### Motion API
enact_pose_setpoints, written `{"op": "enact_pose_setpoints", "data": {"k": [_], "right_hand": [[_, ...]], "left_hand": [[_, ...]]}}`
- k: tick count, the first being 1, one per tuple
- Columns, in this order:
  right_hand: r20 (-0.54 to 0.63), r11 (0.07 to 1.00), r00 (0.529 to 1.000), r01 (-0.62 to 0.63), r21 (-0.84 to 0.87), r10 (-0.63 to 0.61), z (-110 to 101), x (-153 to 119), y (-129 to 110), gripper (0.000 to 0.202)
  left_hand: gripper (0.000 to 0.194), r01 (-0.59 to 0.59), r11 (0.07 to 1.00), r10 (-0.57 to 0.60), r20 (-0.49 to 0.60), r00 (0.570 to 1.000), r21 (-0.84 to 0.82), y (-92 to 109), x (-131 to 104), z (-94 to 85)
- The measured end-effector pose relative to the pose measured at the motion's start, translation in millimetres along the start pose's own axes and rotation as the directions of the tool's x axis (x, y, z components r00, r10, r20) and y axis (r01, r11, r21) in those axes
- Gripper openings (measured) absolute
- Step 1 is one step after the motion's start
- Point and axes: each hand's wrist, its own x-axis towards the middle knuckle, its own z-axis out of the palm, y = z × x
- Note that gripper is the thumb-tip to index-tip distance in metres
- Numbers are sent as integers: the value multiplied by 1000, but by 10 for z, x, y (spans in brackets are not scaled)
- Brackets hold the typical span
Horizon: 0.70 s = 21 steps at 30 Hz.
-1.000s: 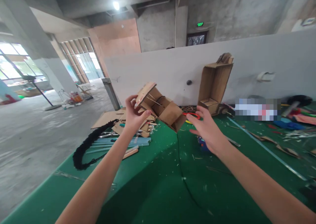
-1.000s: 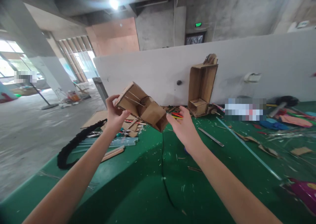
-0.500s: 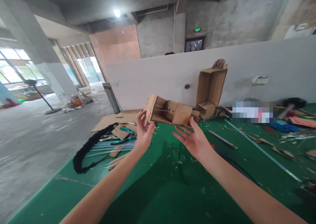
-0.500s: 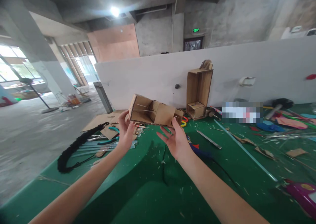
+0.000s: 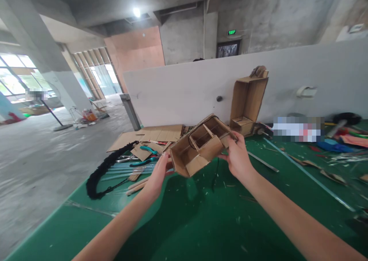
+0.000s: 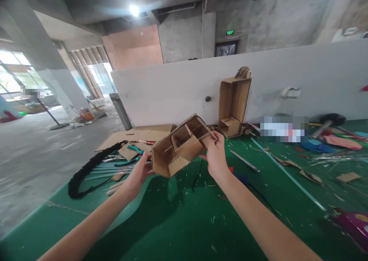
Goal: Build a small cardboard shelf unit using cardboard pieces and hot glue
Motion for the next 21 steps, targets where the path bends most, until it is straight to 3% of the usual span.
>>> {"op": "enact_pose_setpoints", "data": {"k": [5, 10, 16, 21], "right_hand": [[38, 968, 992, 128, -217, -122, -29, 49, -86, 41], [151, 927, 954, 290, -237, -260, -34, 59, -125, 49], [279, 917, 902, 376, -135, -329, 29, 64, -162, 48], [378, 893, 846, 439, -94, -376, 182, 37, -279, 33]], "left_hand": [[59, 118, 992, -118, 18, 993, -44, 2, -88, 129], [49, 214, 973, -217, -24, 976, -87, -96, -93, 102], [38, 111, 989, -116, 54, 992, 100, -177, -45, 32], [35, 15, 919, -87, 167, 982, 395, -122, -21, 62]]}}
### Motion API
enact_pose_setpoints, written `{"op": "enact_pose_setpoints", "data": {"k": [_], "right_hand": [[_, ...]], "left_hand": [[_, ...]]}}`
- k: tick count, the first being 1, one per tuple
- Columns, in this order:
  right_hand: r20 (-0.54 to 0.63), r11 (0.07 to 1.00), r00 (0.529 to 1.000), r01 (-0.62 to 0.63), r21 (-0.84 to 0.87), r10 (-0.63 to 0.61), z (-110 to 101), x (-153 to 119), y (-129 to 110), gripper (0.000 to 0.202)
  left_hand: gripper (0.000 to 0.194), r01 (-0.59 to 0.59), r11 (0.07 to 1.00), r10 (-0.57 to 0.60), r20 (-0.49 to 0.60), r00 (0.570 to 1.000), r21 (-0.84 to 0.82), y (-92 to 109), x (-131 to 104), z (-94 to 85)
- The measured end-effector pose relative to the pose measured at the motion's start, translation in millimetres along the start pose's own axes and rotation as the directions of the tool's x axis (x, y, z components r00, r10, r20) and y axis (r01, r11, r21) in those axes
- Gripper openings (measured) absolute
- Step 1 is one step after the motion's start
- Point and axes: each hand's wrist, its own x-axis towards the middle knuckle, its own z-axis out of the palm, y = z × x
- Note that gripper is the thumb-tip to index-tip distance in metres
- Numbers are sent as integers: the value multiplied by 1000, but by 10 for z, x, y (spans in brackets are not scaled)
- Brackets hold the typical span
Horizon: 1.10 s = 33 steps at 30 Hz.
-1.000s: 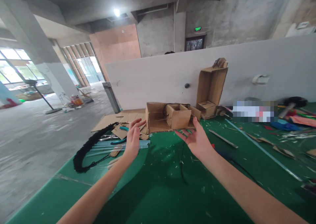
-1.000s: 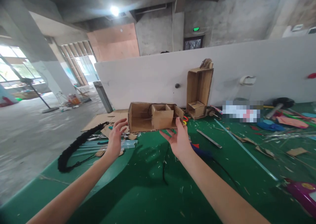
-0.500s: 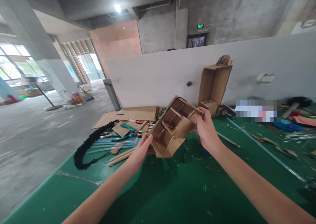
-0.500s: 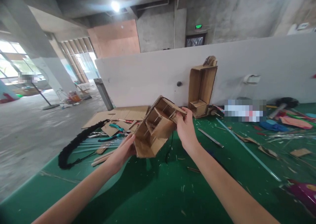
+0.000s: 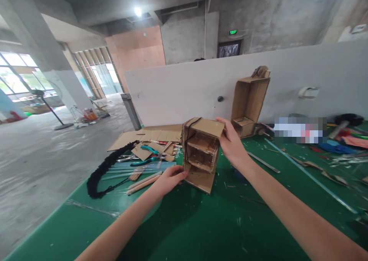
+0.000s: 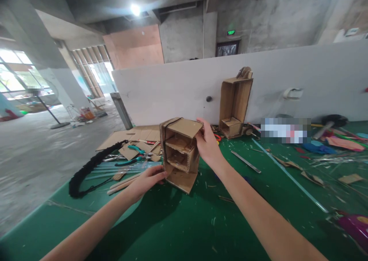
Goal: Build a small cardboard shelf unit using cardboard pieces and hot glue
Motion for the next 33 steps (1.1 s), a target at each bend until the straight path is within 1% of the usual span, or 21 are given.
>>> {"op": "enact_pose_setpoints", "data": {"k": [3, 6, 8, 9, 11, 13, 14, 15, 16, 18, 20, 23, 24, 26, 28, 29, 30, 31, 33], "right_hand": [[84, 999, 996, 35, 40, -38, 46, 9, -47, 27], [113, 997, 992, 50, 62, -56, 45, 10, -48, 25], [132, 997, 990, 41, 65, -49, 33, 28, -52, 25], [150, 997, 988, 29, 69, -39, 27, 42, -62, 25], [199, 997, 980, -8, 80, -8, 22, 76, -99, 25], [245, 994, 969, -66, 86, 43, 25, 101, -145, 26], [259, 992, 963, -96, 84, 72, 28, 108, -164, 26], [261, 989, 961, -119, 85, 93, 33, 110, -176, 26], [256, 987, 961, -132, 92, 104, 37, 108, -180, 26], [237, 984, 966, -138, 116, 108, 48, 96, -162, 26], [227, 983, 968, -134, 126, 103, 56, 80, -123, 26], [197, 993, 977, -98, 70, 82, 45, 55, -63, 25], [160, 996, 984, -83, 41, 76, 29, 40, -45, 26], [21, 996, 996, -85, -25, 86, -28, -18, -5, 25], [-129, 984, 984, -135, -119, 120, -108, -125, 41, 19], [-169, 968, 976, -169, -184, 138, -150, -195, 65, 16], [-171, 946, 973, -195, -260, 154, -186, -272, 90, 13], [-134, 918, 975, -211, -337, 175, -214, -350, 113, 12], [1, 868, 974, -200, -454, 225, -235, -490, 155, 11]], "left_hand": [[36, -75, 987, 68, 52, 996, 142, 11, 9, 13], [33, -151, 972, 138, 81, 987, 178, 25, -7, 1], [38, -227, 961, 223, 43, 974, 158, 66, -18, -49], [45, -282, 950, 284, 3, 959, 134, 102, -17, -89], [64, -413, 908, 418, -90, 904, 72, 209, 7, -190], [78, -520, 852, 523, -119, 844, 57, 358, 63, -295], [86, -562, 824, 566, -107, 817, 65, 442, 101, -339], [93, -594, 801, 599, -74, 798, 80, 526, 144, -371], [98, -609, 788, 614, -45, 788, 87, 606, 190, -390], [106, -618, 782, 621, -6, 784, 84, 739, 279, -386], [102, -651, 755, 652, 19, 758, 81, 821, 353, -337], [76, -703, 705, 703, 41, 710, 99, 859, 409, -240], [68, -707, 699, 707, 40, 706, 108, 858, 414, -215], [59, -701, 704, 703, 29, 711, 111, 854, 410, -188], [54, -690, 719, 691, 24, 723, 88, 858, 397, -181], [52, -684, 726, 684, 25, 729, 75, 865, 391, -180], [50, -680, 730, 680, 22, 733, 66, 874, 385, -178], [49, -678, 732, 679, 14, 734, 64, 883, 381, -174], [47, -682, 727, 685, -8, 729, 84, 902, 377, -158]]}}
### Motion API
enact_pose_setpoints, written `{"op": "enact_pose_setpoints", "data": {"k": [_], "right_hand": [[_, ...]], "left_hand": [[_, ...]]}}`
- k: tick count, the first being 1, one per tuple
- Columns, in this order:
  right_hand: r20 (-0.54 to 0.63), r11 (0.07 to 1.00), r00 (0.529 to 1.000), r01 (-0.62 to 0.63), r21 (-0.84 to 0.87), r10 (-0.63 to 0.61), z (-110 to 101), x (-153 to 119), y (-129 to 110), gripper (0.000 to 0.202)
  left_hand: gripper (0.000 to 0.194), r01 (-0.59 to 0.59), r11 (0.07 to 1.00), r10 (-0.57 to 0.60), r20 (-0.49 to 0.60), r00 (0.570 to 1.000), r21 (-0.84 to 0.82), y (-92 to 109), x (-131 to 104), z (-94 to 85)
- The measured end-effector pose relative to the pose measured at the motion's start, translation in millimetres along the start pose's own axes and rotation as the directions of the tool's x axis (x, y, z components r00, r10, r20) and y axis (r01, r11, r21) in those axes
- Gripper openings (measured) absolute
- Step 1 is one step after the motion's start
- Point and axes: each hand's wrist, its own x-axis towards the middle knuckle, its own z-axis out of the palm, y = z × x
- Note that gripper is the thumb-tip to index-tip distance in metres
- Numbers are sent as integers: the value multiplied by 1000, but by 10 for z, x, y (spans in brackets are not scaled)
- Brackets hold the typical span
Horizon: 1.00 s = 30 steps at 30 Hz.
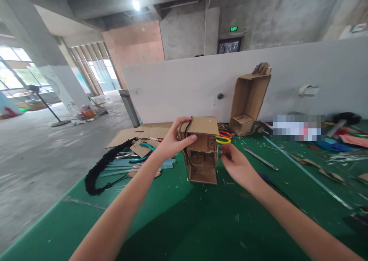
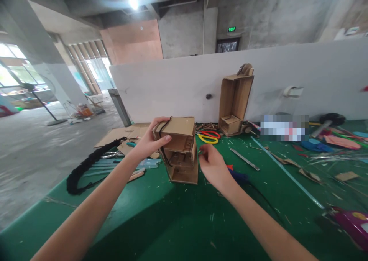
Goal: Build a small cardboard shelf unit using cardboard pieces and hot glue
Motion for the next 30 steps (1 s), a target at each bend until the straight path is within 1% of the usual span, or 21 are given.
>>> {"op": "enact_pose_setpoints", "data": {"k": [2, 3, 4, 6, 8, 9, 10, 11, 14, 16, 18, 21, 23, 26, 30], "right_hand": [[123, 998, 992, 30, -62, -23, 52, -87, 42, 10], [154, 997, 988, 39, -62, -29, 88, -112, 56, 10], [167, 998, 986, 36, -43, -29, 127, -127, 68, 8], [177, 999, 984, 7, 48, -15, 195, -138, 95, 6], [202, 990, 979, -33, 139, 4, 225, -143, 127, 9], [202, 986, 979, -45, 159, 12, 221, -150, 141, 12], [183, 986, 983, -51, 156, 22, 206, -161, 151, 17], [140, 989, 990, -50, 138, 31, 180, -177, 156, 24], [-5, 996, 1000, -1, 85, 1, 77, -243, 130, 56], [-21, 993, 998, 62, 97, -60, 24, -292, 88, 72], [24, 985, 992, 124, 117, -128, 0, -333, 49, 79], [81, 977, 976, 192, 95, -200, 14, -364, 36, 76], [97, 972, 968, 229, 43, -232, 33, -363, 61, 69], [108, 963, 959, 268, -35, -263, 49, -350, 105, 60], [116, 939, 953, 297, -171, -280, 56, -351, 121, 57]], "left_hand": [[46, -9, 1000, 10, -14, 1000, 24, 10, 7, 14], [45, -12, 999, 13, -19, 1000, 30, 11, 9, 18], [46, -14, 999, 14, -17, 1000, 33, 10, 9, 16], [51, -8, 999, 8, 10, 1000, 38, 2, 6, -2], [63, 9, 999, -12, 74, 997, 39, -13, 1, -32], [69, 18, 999, -21, 106, 994, 33, -21, -3, -48], [74, 25, 999, -28, 133, 991, 23, -28, -6, -62], [77, 29, 1000, -30, 152, 988, 9, -34, -10, -73], [84, 20, 1000, -18, 174, 985, -12, -37, -22, -77], [91, -3, 1000, 2, 168, 986, 6, -32, -31, -62], [97, -29, 999, 25, 149, 988, 28, -29, -39, -45], [102, -46, 998, 40, 145, 989, 32, -35, -45, -36], [97, -31, 999, 25, 154, 988, 36, -47, -45, -44], [84, -6, 998, -3, 159, 987, 57, -71, -40, -64], [80, -19, 997, 6, 173, 985, 77, -84, -40, -79]]}}
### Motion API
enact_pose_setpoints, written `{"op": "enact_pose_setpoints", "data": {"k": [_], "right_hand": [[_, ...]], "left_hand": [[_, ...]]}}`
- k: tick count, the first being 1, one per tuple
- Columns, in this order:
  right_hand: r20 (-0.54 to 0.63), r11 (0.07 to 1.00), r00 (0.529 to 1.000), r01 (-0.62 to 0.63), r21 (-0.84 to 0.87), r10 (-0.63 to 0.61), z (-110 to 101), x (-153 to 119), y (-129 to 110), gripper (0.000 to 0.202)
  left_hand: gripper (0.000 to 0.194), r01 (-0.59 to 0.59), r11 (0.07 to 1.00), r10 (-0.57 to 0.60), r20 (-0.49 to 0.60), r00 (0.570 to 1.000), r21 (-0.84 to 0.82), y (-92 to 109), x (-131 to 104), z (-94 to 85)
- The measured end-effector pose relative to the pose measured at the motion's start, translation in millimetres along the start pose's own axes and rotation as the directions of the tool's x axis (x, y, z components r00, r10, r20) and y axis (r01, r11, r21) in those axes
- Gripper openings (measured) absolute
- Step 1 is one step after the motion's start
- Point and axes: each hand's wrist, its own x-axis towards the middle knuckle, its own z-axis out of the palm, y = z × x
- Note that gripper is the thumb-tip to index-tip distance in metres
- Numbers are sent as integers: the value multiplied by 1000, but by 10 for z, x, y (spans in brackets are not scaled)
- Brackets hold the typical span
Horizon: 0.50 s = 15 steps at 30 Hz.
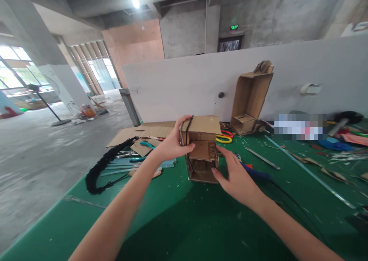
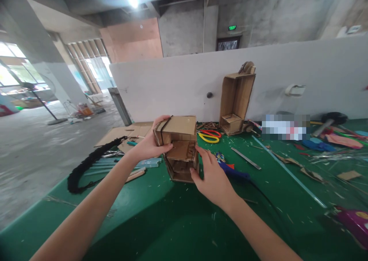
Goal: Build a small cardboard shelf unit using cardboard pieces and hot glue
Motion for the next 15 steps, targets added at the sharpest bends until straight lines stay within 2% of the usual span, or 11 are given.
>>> {"op": "enact_pose_setpoints", "data": {"k": [6, 10, 15], "right_hand": [[20, 956, 998, 58, -287, -55, 20, -17, 7, 55], [22, 932, 995, 97, -349, -96, 31, -23, 26, 53], [36, 913, 993, 115, -391, -109, 41, -27, 34, 53]], "left_hand": [[74, -13, 1000, 13, 20, 1000, 15, 40, 3, -3], [65, 6, 1000, -6, -11, 1000, 17, 70, 10, 6], [63, -1, 1000, 2, -23, 1000, 24, 67, 10, 16]]}}
